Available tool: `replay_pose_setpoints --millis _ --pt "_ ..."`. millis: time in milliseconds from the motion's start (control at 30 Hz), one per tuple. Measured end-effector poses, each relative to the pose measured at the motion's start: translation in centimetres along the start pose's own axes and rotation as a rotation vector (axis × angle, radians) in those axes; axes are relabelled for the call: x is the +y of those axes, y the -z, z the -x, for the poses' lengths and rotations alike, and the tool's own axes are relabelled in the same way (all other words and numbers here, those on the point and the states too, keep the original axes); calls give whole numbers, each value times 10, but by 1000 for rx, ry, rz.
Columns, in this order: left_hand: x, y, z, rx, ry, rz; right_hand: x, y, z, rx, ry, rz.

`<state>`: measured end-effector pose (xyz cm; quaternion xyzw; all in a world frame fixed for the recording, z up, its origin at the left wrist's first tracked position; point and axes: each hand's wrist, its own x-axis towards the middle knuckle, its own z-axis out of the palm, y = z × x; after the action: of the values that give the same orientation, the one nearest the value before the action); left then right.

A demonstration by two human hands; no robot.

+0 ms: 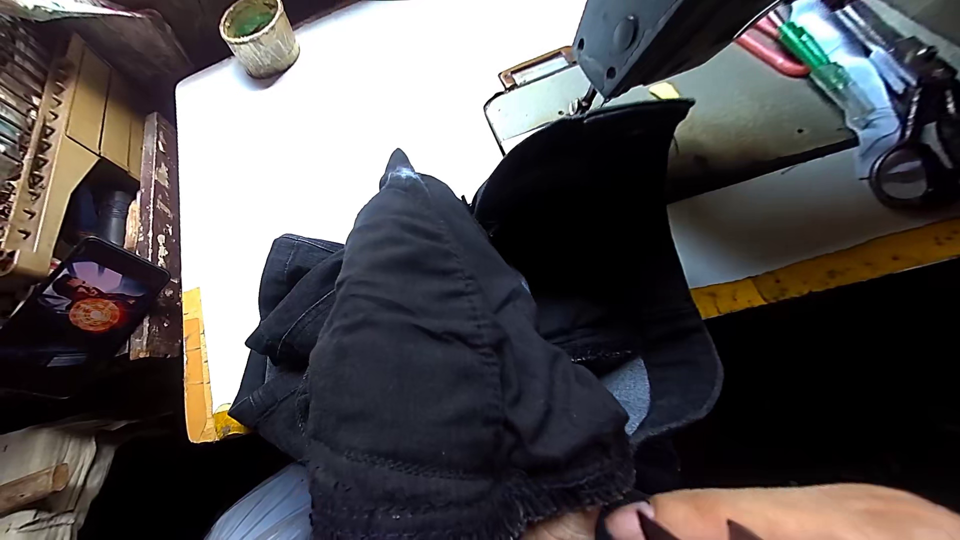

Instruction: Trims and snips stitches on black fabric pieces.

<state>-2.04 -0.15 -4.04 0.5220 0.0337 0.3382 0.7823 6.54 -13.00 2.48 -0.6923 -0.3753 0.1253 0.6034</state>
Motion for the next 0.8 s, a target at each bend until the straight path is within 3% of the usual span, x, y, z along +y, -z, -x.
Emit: replay_pose_setpoints --millis 133,467,633,767,800 --pt "4 -4 -11 -3 -83 -105 -8 17 -4 -92 -91 91" --pt "1 1 -4 -50 -46 -51 -15 26 -13 -212 -151 161" --pt "6 1 -1 -98 -11 -98 -15 24 -13 -167 -194 113" --pt "8 -10 -7 -75 50 49 -10 26 -11 -129 -237 78" --pt "6 -10 -8 -49 2 9 -9 26 -11 -126 -245 72"
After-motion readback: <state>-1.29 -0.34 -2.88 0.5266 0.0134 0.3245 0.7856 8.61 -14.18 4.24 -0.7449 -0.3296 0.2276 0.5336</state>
